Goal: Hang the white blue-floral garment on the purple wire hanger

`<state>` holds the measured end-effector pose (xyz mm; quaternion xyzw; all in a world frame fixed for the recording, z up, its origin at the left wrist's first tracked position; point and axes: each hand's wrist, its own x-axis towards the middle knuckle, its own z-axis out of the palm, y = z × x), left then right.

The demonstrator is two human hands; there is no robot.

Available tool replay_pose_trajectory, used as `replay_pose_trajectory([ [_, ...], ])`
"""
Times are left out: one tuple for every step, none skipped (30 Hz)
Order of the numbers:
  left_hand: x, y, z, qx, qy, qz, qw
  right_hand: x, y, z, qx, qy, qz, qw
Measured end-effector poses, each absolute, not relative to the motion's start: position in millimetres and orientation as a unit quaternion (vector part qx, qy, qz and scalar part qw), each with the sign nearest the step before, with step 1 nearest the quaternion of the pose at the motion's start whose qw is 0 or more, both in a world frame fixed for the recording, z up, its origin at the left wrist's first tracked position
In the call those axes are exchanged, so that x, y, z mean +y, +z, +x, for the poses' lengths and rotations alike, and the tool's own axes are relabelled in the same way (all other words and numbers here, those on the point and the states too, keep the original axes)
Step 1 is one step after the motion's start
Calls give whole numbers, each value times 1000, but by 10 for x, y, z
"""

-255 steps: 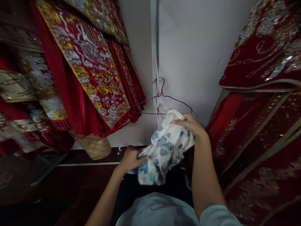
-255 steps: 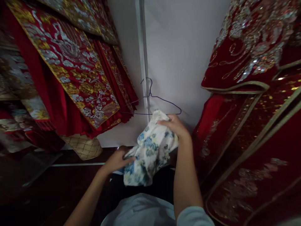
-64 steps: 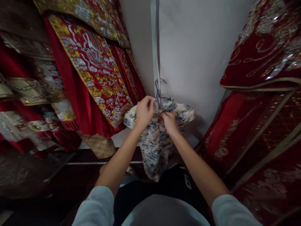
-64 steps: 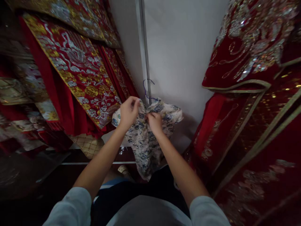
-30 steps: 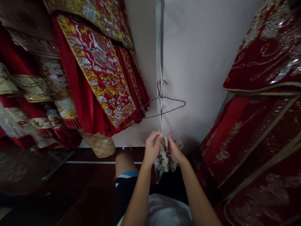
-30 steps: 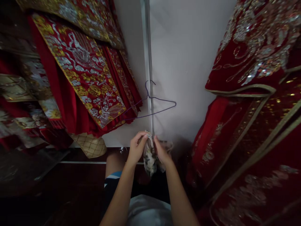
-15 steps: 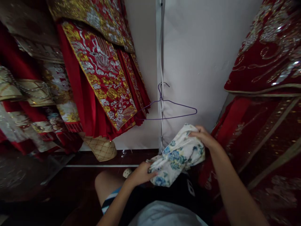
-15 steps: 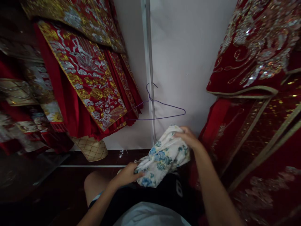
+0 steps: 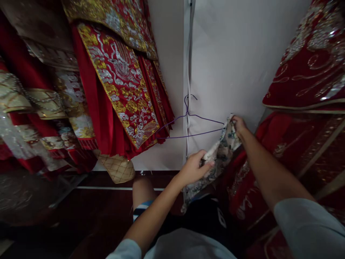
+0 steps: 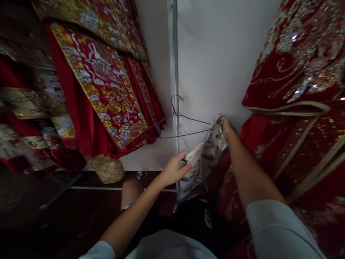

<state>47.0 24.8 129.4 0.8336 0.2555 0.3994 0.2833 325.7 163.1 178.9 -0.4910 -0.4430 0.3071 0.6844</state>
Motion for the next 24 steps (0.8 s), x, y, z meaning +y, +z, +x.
replay_pose_trajectory([
  [271,1289,446,264,414,820,294,1673,1797,3202,-436,341,-494,670],
  [293,1281,399,272,431,805,304,1709,1804,3135,-431,377,-491,657],
  [315,1270,332,279,449,789,313,1737,1813,3062,-429,409,-480,646],
  [338,1255,248,287,466,773,322,1755,1824,2990,-433,433,-464,640],
  [365,1240,150,295,481,756,332,1762,1838,2924,-442,447,-447,636],
  [396,1224,38,304,496,739,340,1758,1855,2865,-455,451,-437,631],
  [433,1209,-84,312,509,724,346,1742,1873,2816,-469,455,-436,619],
  [477,1197,-215,320,522,711,345,1717,1892,2776,-482,460,-441,601],
  [527,1188,-354,328,533,703,337,1684,1913,2743,-497,466,-445,581],
  [585,1181,-496,337,539,702,322,1646,1936,2717,-510,472,-446,564],
  [648,1177,-637,349,538,706,301,1605,1961,2696,-522,479,-443,550],
  [714,1173,-773,362,529,714,280,1564,1988,2682,-529,485,-438,540],
  [783,1170,-896,377,520,720,262,1526,2018,2674,-533,491,-435,534],
  [853,1166,-1000,391,512,723,250,1493,2049,2674,-533,496,-436,529],
  [922,1164,-1081,402,502,725,245,1467,2081,2684,-530,501,-440,524],
  [988,1165,-1132,410,495,727,244,1447,2112,2704,-526,507,-446,518],
  [1053,1170,-1153,414,488,729,245,1435,2141,2734,-523,511,-452,511],
  [1114,1181,-1144,416,483,730,247,1430,2166,2772,-522,514,-457,505],
  [1171,1200,-1110,419,482,729,246,1430,2188,2816,-523,515,-462,498],
  [1225,1227,-1056,428,490,719,244,1436,2207,2863,-528,512,-467,491],
  [1274,1261,-990,441,504,702,241,1444,2225,2908,-535,508,-473,482],
  [1317,1299,-920,455,520,682,239,1453,2242,2949,-542,504,-479,471],
  [1355,1340,-853,468,533,664,237,1462,2260,2983,-548,501,-486,461],
  [1387,1380,-794,477,543,650,236,1468,2280,3009,-551,501,-493,451],
])
